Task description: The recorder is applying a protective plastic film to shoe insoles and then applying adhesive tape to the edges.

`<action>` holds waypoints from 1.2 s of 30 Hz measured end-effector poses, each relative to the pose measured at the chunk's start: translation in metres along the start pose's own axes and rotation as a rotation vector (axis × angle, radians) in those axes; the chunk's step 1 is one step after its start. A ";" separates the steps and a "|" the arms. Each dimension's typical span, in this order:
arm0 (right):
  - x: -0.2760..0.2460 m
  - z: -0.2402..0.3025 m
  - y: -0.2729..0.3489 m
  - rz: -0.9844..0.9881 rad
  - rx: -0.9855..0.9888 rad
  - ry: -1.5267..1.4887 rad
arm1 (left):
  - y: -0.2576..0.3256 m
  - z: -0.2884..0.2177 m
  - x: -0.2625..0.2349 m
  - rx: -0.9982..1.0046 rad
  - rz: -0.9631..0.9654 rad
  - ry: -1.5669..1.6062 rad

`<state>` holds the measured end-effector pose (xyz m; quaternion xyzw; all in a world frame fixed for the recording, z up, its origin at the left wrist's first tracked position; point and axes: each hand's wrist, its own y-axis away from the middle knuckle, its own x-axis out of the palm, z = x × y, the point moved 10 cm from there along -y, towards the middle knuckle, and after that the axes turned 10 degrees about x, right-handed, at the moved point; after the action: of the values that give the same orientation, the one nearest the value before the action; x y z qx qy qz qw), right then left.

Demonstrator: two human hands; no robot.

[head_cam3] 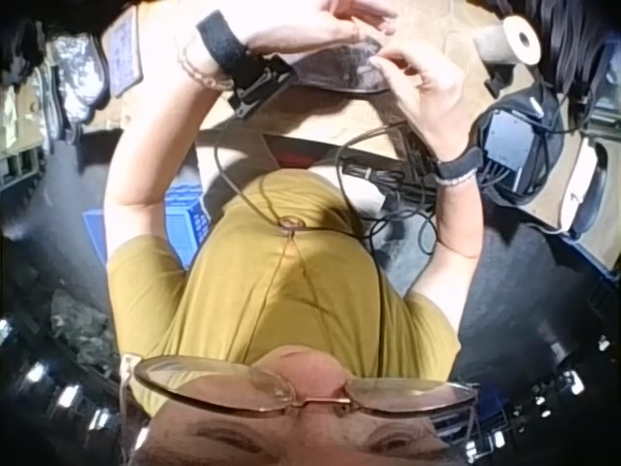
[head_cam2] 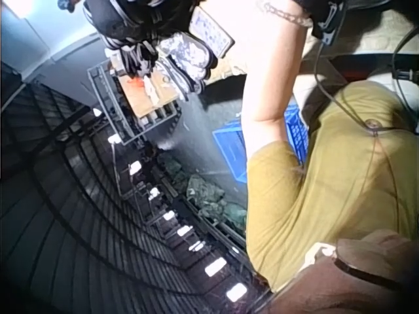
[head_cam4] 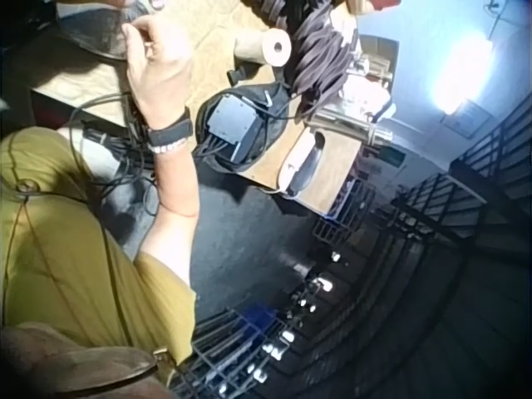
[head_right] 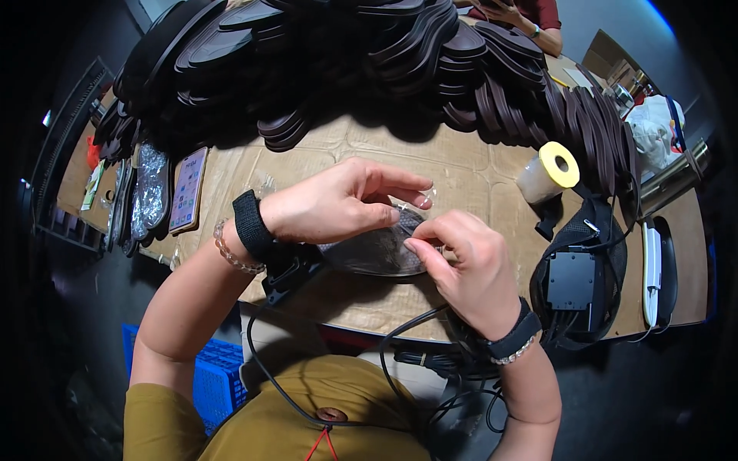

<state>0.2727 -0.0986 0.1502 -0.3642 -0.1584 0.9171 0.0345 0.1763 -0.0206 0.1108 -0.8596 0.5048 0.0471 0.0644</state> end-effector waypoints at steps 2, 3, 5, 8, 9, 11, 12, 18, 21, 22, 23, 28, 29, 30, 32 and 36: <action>0.001 -0.009 0.000 -0.001 0.028 -0.030 | 0.000 0.000 0.000 -0.032 -0.002 0.005; 0.003 -0.010 -0.001 0.000 0.027 -0.029 | 0.000 0.001 0.000 -0.031 -0.003 0.006; 0.004 -0.011 -0.002 -0.011 0.011 -0.043 | 0.000 0.003 -0.002 -0.018 -0.007 0.004; 0.003 -0.013 -0.003 -0.027 0.019 -0.064 | 0.000 0.004 -0.003 -0.013 -0.013 -0.012; 0.004 -0.014 -0.003 -0.027 0.021 -0.065 | 0.000 0.004 -0.003 -0.014 -0.012 -0.011; 0.004 -0.017 -0.002 -0.039 0.012 -0.065 | 0.000 0.002 -0.003 -0.008 -0.011 -0.041; 0.004 -0.017 -0.002 -0.038 0.014 -0.065 | 0.000 0.001 -0.003 -0.010 -0.011 -0.041; 0.006 -0.020 -0.003 -0.043 0.025 -0.076 | 0.000 -0.008 -0.003 0.040 -0.032 -0.166; 0.007 -0.022 -0.003 -0.047 0.055 -0.105 | 0.000 -0.009 -0.001 0.047 -0.030 -0.161; 0.006 -0.026 -0.003 -0.082 0.088 -0.148 | 0.000 -0.008 -0.002 0.048 -0.050 -0.205; 0.004 -0.029 -0.002 -0.117 0.122 -0.190 | -0.001 -0.008 -0.004 0.049 -0.070 -0.249; -0.021 -0.018 0.006 -0.174 0.106 -0.142 | -0.001 -0.011 -0.008 0.074 -0.104 -0.338; -0.018 -0.007 0.009 -0.084 -0.011 -0.003 | 0.000 -0.010 -0.009 0.051 -0.111 -0.339; -0.014 0.004 0.015 -0.041 -0.128 0.082 | 0.000 -0.009 -0.009 0.050 -0.112 -0.340; -0.004 0.009 0.023 -0.017 -0.133 0.117 | -0.001 -0.008 -0.011 0.099 -0.130 -0.318; 0.011 0.010 0.030 0.039 -0.119 0.238 | -0.002 -0.010 -0.012 0.163 -0.138 -0.327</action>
<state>0.2591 -0.1281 0.1406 -0.4748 -0.2003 0.8569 0.0138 0.1730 -0.0110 0.1222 -0.8650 0.4295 0.1406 0.2180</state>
